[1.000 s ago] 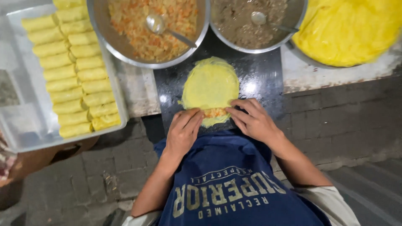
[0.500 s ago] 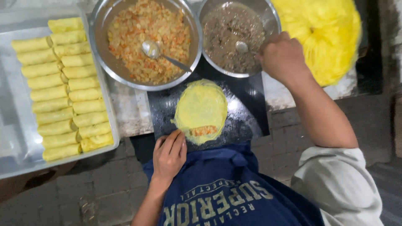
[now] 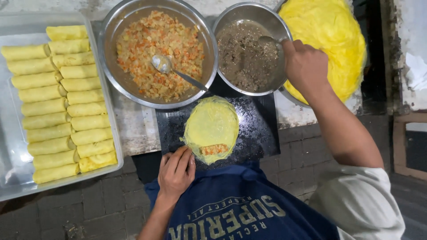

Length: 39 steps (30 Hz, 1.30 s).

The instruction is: The person assembles spring rolls by placing a thin yellow wrapper on a work surface, adding a vegetable mixture and a meat mixture with a spoon, then folding and rolling the wrapper into a cylindrical shape. The finished rolls are placed in a tray. The process is repeated for multiple rolls.

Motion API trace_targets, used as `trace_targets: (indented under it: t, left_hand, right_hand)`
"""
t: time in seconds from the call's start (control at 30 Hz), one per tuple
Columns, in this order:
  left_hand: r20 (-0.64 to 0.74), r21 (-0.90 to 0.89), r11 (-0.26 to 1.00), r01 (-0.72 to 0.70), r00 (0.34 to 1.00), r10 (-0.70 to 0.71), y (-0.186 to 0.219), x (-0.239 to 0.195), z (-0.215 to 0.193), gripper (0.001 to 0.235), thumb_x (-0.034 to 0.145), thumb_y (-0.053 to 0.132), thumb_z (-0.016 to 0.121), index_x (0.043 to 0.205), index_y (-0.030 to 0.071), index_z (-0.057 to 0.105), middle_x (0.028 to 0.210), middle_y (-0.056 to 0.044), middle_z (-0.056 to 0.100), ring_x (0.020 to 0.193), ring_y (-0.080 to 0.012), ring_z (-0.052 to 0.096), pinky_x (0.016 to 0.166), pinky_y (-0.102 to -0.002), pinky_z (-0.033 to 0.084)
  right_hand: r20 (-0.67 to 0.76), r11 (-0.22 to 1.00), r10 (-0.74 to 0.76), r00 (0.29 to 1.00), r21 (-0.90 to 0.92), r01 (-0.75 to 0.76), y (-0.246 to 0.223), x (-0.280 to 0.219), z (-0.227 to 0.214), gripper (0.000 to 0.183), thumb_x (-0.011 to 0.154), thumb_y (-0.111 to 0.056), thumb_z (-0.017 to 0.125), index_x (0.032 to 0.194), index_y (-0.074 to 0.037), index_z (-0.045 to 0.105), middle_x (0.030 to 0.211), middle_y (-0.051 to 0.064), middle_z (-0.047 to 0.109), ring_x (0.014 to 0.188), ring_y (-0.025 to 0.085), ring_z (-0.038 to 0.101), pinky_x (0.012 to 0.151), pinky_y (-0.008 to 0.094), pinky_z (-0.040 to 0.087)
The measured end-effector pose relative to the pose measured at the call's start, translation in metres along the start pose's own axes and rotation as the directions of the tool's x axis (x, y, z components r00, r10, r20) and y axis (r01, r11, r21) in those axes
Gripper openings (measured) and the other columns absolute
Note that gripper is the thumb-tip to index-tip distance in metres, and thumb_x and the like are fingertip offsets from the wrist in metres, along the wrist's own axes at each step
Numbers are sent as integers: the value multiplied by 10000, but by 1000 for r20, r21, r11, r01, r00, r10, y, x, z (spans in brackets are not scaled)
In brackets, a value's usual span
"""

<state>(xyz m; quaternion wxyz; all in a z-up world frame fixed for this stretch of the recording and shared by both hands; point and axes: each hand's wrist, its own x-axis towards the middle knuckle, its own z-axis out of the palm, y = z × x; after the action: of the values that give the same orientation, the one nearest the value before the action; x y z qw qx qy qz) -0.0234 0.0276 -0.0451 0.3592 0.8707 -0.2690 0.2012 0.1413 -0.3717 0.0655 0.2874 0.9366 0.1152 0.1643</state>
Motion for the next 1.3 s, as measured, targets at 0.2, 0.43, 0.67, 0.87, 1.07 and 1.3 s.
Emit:
trace_targets:
  t: [0.2, 0.43, 0.67, 0.87, 1.07, 1.3]
  left_hand:
    - [-46, 19, 1000, -1, 999, 2, 3, 8, -3, 188, 953, 116, 649, 1074, -20, 696, 1094, -167, 678, 787, -214, 666, 688, -354, 485]
    - [-65, 18, 1000, -21, 998, 23, 6, 14, -7, 178, 954, 105, 636, 1053, -32, 693, 1070, -172, 674, 805, -213, 665, 656, -341, 465]
    - [-191, 67, 998, 16, 982, -3, 6, 11, 4, 122, 911, 145, 642, 967, 82, 730, 968, -90, 691, 718, -182, 660, 646, -295, 491]
    - [-178, 73, 997, 25, 984, -12, 7, 11, 4, 130, 918, 158, 636, 975, 82, 726, 980, -88, 686, 732, -195, 660, 649, -303, 489]
    - [-188, 64, 998, 14, 982, -2, 8, 13, 3, 122, 904, 142, 647, 974, 83, 727, 969, -88, 686, 725, -194, 661, 655, -301, 497]
    - [-187, 69, 998, 11, 982, 2, 8, 13, 3, 122, 906, 147, 649, 977, 86, 727, 964, -85, 686, 719, -192, 657, 653, -303, 493]
  right_hand:
    - [-10, 993, -70, 997, -91, 69, -7, -5, 32, 256, 765, -119, 636, 1001, -218, 653, 694, -59, 533, 475, 133, 553, 356, 272, 310]
    - [480, 950, 32, 877, 257, -176, -9, 11, 23, 213, 1013, -165, 446, 1063, -184, 651, 725, 74, 659, 580, 305, 655, 483, 413, 482]
    - [438, 870, -45, 898, 459, -181, -18, 16, -16, 222, 989, -186, 509, 981, -136, 725, 741, 119, 688, 689, 379, 708, 650, 475, 555]
    - [457, 773, -84, 885, 591, -232, -20, 17, -38, 200, 964, -118, 557, 993, -65, 748, 722, 152, 695, 714, 403, 699, 698, 487, 538]
    - [343, 763, -90, 935, 628, -157, -21, 1, -26, 168, 948, -158, 585, 964, -129, 750, 669, 83, 667, 749, 313, 681, 811, 406, 471]
    - [308, 728, -55, 950, 664, -173, -11, -16, 1, 173, 956, -157, 615, 1043, -130, 763, 669, 119, 662, 759, 339, 668, 840, 426, 449]
